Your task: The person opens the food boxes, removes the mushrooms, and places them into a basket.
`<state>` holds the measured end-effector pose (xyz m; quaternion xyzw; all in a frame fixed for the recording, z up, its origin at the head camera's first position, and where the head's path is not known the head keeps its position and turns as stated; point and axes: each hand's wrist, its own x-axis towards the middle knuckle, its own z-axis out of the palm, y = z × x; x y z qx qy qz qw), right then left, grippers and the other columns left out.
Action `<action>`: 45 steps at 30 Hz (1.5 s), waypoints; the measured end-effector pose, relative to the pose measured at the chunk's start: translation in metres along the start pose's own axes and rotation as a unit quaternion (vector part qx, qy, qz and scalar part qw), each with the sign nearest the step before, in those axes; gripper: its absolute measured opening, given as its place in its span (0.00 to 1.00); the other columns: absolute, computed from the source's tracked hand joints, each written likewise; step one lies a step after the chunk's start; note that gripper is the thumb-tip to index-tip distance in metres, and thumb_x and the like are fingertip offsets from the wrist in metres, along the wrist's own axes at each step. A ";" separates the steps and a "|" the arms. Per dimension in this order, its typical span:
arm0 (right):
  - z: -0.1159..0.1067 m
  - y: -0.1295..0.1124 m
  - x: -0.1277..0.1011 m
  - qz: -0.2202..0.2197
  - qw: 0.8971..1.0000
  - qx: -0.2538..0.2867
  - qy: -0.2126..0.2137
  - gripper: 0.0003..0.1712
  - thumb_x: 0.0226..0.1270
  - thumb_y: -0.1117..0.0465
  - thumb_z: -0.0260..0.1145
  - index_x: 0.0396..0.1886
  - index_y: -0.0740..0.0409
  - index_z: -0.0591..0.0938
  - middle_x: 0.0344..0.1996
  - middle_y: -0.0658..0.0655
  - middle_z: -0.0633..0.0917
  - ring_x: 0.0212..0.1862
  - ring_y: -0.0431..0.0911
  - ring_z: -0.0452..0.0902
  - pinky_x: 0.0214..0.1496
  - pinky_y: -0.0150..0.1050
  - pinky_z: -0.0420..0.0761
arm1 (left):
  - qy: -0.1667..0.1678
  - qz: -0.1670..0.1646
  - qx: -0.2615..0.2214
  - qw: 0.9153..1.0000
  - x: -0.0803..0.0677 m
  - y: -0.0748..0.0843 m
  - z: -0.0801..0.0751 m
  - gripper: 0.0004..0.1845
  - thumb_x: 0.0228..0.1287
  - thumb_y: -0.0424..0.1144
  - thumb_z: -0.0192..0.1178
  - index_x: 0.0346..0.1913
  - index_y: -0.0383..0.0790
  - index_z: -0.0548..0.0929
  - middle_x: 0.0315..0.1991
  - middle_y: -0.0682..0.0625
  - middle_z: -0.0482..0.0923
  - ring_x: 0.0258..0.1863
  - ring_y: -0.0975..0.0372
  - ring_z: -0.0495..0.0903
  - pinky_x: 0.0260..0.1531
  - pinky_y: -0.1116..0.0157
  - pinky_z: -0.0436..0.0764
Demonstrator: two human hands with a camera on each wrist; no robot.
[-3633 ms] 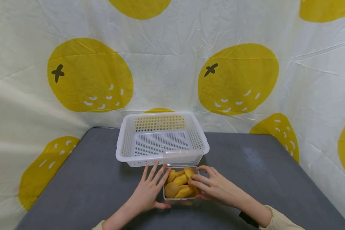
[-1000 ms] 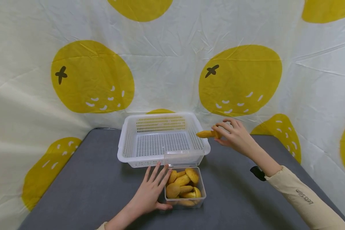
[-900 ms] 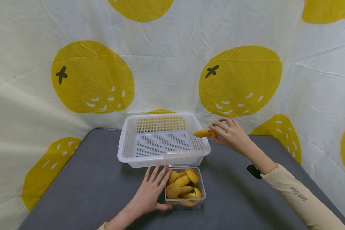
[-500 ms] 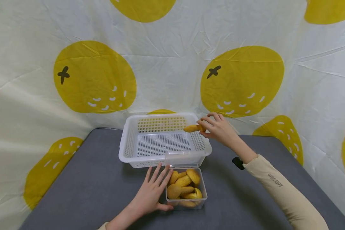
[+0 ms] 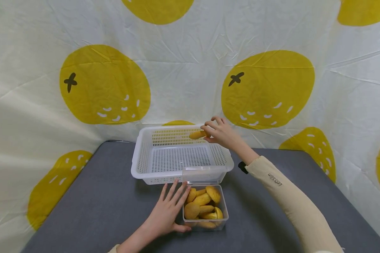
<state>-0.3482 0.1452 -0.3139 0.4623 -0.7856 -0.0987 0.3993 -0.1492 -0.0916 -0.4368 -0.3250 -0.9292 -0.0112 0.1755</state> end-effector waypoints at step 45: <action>0.007 -0.003 0.031 -0.012 0.999 -0.007 -0.029 0.18 0.58 0.48 0.62 0.45 0.51 0.78 0.41 0.51 0.81 0.47 0.54 0.71 0.41 0.45 0.72 | -0.006 -0.003 0.004 1.000 0.000 0.001 -0.002 0.62 0.35 0.77 0.53 0.70 0.41 0.49 0.71 0.46 0.44 0.69 0.47 0.48 0.60 0.43 0.51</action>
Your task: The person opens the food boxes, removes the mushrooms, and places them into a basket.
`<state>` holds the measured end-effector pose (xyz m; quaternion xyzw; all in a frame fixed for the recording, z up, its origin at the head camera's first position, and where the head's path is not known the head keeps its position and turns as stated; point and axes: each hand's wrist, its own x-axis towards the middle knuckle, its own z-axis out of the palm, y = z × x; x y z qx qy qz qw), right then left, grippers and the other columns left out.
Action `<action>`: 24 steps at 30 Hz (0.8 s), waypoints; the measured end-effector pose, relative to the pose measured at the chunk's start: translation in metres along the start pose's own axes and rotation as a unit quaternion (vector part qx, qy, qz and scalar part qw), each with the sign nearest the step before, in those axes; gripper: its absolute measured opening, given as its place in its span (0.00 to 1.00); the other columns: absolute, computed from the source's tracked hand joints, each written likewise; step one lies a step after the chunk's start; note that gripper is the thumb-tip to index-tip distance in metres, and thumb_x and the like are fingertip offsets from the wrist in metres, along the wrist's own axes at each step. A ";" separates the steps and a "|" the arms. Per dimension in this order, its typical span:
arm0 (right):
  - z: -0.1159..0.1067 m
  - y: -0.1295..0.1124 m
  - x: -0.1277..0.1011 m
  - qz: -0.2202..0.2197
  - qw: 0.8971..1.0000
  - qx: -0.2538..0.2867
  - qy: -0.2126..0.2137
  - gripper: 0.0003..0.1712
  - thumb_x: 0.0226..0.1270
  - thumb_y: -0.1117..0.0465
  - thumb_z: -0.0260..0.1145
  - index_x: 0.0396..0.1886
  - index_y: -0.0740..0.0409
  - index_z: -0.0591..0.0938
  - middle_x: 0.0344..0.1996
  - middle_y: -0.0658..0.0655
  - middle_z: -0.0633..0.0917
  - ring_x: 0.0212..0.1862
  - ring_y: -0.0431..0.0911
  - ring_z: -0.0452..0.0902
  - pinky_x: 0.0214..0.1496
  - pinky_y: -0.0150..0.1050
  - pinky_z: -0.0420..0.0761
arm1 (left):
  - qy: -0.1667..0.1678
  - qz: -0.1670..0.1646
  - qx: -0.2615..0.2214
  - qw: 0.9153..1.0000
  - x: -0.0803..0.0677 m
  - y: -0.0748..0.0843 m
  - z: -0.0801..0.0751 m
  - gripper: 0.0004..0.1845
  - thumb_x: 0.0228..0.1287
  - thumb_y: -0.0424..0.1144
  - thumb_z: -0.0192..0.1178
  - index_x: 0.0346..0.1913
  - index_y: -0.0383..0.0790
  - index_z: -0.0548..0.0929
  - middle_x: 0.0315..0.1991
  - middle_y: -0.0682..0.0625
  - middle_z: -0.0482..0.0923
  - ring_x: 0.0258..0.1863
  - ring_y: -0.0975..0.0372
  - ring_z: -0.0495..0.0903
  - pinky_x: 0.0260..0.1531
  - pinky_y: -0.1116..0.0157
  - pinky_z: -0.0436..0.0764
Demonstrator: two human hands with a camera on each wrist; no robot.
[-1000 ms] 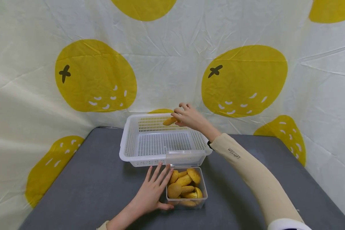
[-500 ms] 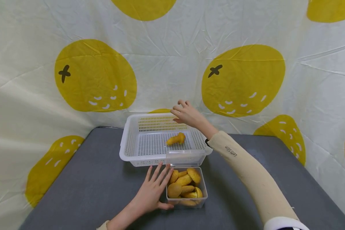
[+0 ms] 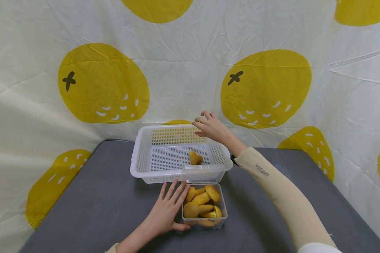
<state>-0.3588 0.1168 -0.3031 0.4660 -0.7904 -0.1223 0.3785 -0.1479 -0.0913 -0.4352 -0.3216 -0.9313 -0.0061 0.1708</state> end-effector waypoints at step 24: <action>-0.039 -0.005 -0.090 0.034 0.994 0.071 0.074 0.24 0.41 0.57 0.74 0.41 0.57 0.80 0.37 0.54 0.82 0.41 0.53 0.70 0.39 0.46 0.73 | 0.000 -0.001 -0.007 1.000 0.001 0.001 0.002 0.63 0.35 0.77 0.53 0.70 0.41 0.47 0.71 0.46 0.43 0.69 0.47 0.46 0.60 0.43 0.52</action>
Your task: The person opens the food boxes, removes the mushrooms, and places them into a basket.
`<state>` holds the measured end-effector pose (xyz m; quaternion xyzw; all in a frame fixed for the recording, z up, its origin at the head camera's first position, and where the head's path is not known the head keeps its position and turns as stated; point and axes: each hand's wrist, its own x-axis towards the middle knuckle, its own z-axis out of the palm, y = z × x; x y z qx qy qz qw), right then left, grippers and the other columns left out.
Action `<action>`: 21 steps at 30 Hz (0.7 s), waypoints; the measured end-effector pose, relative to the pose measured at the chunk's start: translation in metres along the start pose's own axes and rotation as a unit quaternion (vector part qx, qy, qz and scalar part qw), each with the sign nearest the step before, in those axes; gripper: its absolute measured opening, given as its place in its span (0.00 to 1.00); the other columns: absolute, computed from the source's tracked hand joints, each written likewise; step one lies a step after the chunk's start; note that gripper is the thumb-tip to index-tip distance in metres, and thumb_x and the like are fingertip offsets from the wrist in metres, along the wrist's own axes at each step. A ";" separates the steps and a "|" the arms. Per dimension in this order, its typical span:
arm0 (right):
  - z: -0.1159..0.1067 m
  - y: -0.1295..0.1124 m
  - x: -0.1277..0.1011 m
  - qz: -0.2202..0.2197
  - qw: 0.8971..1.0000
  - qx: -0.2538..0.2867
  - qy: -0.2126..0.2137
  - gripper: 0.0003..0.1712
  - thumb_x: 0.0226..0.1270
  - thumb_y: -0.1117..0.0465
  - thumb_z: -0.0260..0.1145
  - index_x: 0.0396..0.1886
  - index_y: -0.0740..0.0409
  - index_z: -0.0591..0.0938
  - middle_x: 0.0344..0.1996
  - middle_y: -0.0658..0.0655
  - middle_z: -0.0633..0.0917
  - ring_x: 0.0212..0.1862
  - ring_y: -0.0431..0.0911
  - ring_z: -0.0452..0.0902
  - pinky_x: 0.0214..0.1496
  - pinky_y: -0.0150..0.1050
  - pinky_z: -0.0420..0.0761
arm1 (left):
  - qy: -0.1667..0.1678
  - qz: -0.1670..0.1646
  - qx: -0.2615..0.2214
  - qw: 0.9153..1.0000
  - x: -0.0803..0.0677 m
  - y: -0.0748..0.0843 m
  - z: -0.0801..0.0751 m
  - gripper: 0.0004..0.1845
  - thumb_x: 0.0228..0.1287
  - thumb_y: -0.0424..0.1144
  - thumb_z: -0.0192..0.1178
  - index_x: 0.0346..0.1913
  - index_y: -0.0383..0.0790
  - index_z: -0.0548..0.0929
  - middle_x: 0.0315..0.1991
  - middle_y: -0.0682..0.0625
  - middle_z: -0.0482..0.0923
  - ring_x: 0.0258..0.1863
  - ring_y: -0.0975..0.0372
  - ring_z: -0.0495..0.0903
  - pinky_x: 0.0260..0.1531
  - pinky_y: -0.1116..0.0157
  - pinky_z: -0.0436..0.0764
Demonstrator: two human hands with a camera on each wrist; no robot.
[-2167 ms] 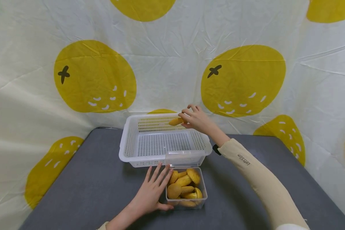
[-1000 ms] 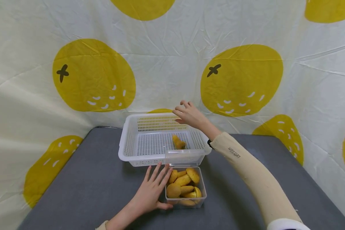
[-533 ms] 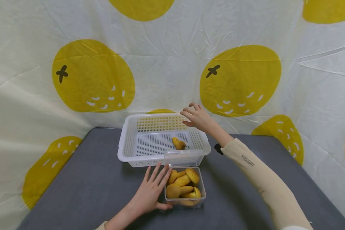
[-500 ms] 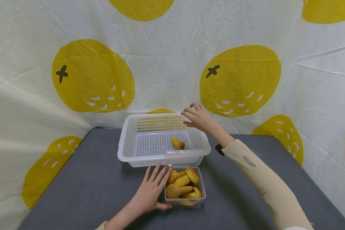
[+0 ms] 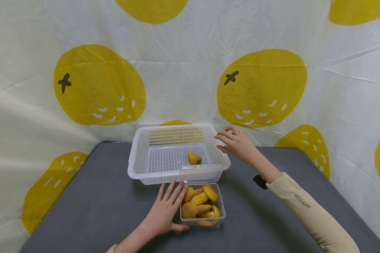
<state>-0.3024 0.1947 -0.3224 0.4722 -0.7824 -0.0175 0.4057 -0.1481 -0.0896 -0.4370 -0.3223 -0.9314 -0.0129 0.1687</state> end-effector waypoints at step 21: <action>-0.045 -0.046 -0.036 -0.012 0.998 0.033 0.047 0.23 0.68 0.48 0.45 0.40 0.58 0.81 0.38 0.55 0.83 0.39 0.53 0.73 0.37 0.45 0.74 | -0.004 0.000 -0.016 1.000 -0.001 -0.003 0.000 0.63 0.35 0.77 0.53 0.70 0.42 0.45 0.71 0.46 0.44 0.69 0.47 0.45 0.60 0.42 0.52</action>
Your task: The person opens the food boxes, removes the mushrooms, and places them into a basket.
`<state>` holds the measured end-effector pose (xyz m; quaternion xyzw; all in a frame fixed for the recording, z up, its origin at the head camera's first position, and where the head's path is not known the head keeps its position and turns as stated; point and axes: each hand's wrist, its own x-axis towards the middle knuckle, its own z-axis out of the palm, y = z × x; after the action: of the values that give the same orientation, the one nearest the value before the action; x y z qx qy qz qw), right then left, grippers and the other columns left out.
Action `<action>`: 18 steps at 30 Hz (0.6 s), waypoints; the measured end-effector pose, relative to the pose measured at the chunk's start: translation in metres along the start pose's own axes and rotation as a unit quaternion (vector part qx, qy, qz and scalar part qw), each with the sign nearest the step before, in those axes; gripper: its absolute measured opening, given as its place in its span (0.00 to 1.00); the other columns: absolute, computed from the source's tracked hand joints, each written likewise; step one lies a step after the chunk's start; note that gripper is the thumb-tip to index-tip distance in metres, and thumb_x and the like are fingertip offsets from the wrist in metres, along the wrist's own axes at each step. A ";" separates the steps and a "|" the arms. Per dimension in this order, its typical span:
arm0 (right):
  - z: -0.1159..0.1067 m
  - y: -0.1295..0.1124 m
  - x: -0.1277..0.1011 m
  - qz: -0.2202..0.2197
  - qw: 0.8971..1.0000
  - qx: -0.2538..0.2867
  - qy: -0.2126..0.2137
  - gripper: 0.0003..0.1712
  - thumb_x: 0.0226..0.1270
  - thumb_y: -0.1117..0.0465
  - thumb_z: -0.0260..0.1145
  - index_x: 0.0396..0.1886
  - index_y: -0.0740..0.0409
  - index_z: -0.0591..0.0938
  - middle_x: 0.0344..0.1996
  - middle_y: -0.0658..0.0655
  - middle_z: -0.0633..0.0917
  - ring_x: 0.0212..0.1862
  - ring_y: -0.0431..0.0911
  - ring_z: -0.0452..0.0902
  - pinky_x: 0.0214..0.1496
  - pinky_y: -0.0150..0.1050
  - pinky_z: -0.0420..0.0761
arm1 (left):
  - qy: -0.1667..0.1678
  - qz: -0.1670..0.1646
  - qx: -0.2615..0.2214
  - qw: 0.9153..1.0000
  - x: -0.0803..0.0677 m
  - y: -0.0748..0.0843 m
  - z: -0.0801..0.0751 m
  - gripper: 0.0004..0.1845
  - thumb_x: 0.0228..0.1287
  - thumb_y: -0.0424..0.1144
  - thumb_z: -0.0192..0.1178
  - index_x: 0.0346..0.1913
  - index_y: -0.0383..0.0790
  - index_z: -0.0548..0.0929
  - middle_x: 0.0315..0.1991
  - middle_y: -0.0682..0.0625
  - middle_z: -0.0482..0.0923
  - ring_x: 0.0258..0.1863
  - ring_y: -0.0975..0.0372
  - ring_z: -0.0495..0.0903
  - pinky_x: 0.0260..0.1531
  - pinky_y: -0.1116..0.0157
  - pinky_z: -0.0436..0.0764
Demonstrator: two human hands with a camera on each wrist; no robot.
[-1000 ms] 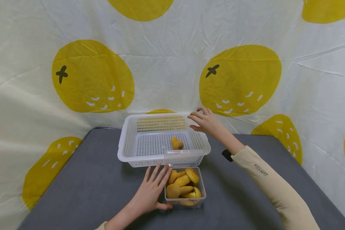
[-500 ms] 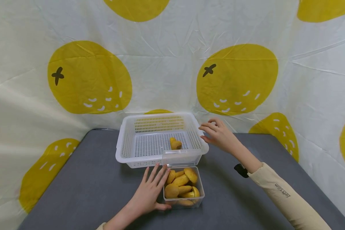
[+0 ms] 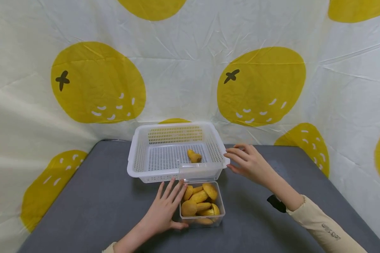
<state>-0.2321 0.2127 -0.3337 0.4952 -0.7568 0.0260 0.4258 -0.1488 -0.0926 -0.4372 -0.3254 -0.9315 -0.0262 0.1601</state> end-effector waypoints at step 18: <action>-0.008 -0.061 -0.001 -0.025 1.000 0.015 -0.007 0.19 0.68 0.49 0.48 0.42 0.54 0.81 0.42 0.54 0.81 0.43 0.51 0.73 0.41 0.43 0.74 | -0.006 -0.001 -0.011 1.000 0.001 -0.002 -0.003 0.63 0.33 0.77 0.54 0.70 0.42 0.48 0.71 0.46 0.47 0.70 0.49 0.42 0.61 0.43 0.51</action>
<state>-0.1797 0.1862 -0.3524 0.5210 -0.7466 0.0233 0.4132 -0.1500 -0.0938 -0.4337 -0.3267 -0.9324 -0.0347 0.1508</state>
